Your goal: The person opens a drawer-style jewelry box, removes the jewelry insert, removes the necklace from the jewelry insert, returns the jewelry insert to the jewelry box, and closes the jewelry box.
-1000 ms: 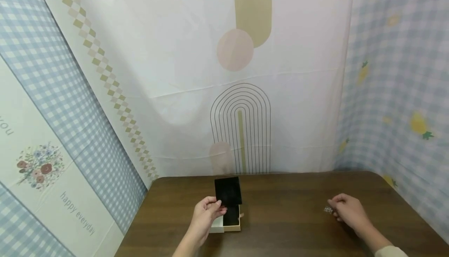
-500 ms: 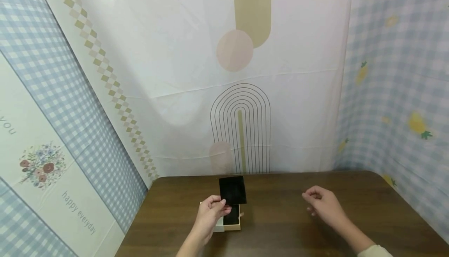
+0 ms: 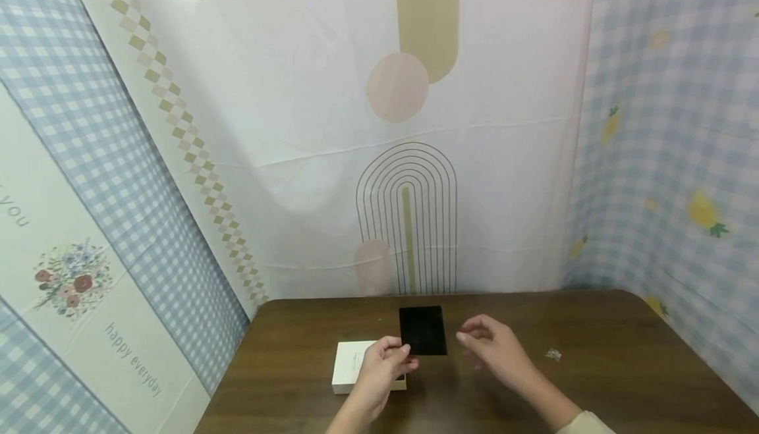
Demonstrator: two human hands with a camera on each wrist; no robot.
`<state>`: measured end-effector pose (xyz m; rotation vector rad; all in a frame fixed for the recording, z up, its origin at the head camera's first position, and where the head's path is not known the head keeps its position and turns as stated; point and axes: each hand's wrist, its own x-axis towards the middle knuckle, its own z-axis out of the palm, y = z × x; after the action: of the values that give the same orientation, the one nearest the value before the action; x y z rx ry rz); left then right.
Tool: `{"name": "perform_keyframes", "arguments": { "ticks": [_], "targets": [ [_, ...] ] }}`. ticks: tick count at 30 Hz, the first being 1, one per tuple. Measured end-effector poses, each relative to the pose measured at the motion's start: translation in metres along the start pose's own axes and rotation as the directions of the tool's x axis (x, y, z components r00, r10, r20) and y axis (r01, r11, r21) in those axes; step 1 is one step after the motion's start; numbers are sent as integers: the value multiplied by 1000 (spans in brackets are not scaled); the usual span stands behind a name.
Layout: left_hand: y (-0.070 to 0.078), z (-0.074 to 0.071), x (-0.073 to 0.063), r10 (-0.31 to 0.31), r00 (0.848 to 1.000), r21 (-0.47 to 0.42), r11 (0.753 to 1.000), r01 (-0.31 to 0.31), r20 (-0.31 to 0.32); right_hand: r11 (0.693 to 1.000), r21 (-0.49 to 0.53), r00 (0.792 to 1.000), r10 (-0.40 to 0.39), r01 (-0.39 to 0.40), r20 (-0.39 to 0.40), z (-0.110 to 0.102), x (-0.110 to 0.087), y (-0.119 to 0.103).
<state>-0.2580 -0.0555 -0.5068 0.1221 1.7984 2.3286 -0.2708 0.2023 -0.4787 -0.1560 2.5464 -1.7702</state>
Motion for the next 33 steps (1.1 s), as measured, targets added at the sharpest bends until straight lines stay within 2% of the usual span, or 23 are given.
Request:
{"name": "perform_keyframes", "arguments": {
  "ticks": [7,16,28,33],
  "targets": [
    [2,4,-3,-18,1000,4,1000,18,-10,991,94,988,-108,98,112,19,0,-5],
    [-1,0,-2,-21,1000,18,1000,21,6,986,78,984,-152,145,97,30,-2,-5],
    [-5,-3,-2,-42,999,41,998,41,11,984,132,988,-131,119,84,26,0,2],
    [1,-16,-5,-16,1000,46,999,16,-5,987,142,996,-82,78,25,20,1,8]
  ]
}}
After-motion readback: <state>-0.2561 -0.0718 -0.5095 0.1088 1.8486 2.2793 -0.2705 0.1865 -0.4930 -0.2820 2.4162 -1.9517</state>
